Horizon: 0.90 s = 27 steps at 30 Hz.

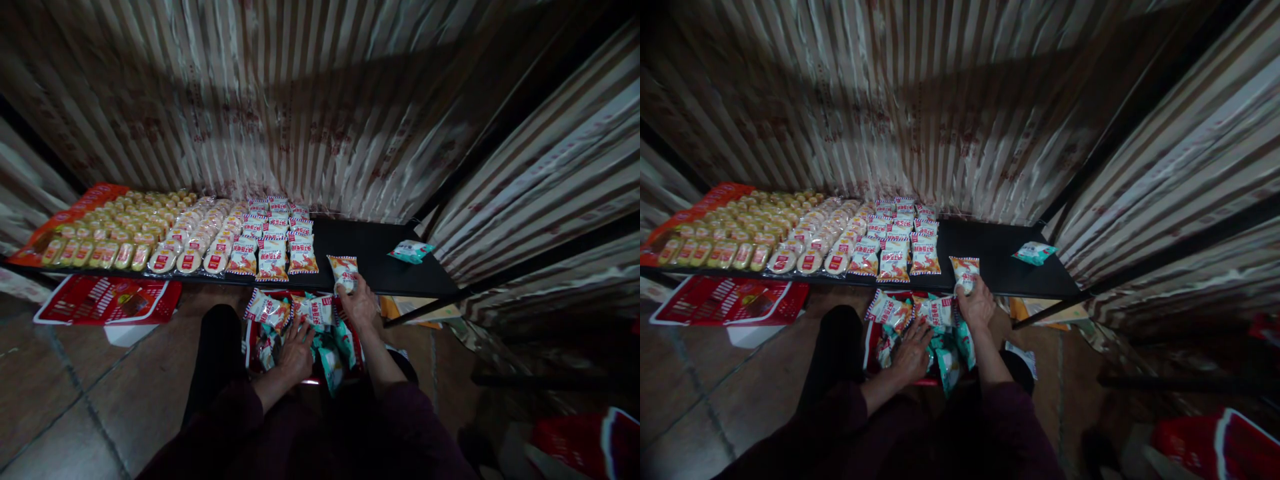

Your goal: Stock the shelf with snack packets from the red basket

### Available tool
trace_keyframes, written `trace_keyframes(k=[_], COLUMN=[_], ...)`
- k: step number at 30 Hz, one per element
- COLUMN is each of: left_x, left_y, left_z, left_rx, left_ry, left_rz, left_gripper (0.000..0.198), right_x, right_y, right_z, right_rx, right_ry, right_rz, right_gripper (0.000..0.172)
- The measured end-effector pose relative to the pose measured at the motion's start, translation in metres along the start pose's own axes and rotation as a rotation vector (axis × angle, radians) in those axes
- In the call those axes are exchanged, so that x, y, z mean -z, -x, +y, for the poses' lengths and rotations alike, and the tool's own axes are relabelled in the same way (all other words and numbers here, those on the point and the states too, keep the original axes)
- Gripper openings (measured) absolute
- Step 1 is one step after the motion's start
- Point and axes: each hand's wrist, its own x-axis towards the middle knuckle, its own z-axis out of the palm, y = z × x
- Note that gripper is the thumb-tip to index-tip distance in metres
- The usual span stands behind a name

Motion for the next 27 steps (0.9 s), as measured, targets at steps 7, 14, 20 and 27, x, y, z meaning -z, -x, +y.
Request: trace_keyframes(k=[7,14,20,27], left_x=[0.011,0.015,0.014,0.007], left_y=[-0.007,-0.009,-0.009,-0.002], left_z=[-0.011,-0.016,-0.005,0.019], left_rx=[0.030,0.051,0.033,-0.020], left_ry=[0.036,0.093,0.138,0.217], left_rz=[-0.048,-0.124,-0.083,-0.096], left_gripper=[0.063,0.064,0.066,0.061], right_x=[-0.009,-0.007,0.009,0.013], right_y=[0.027,0.048,0.064,0.067], right_z=[-0.004,0.018,0.045,0.059], right_rx=[0.044,0.071,0.114,-0.032], right_ry=[-0.150,-0.260,-0.286,-0.231], right_rz=[0.033,-0.014,-0.151,-0.320], right_gripper=[0.067,0.072,0.066,0.061])
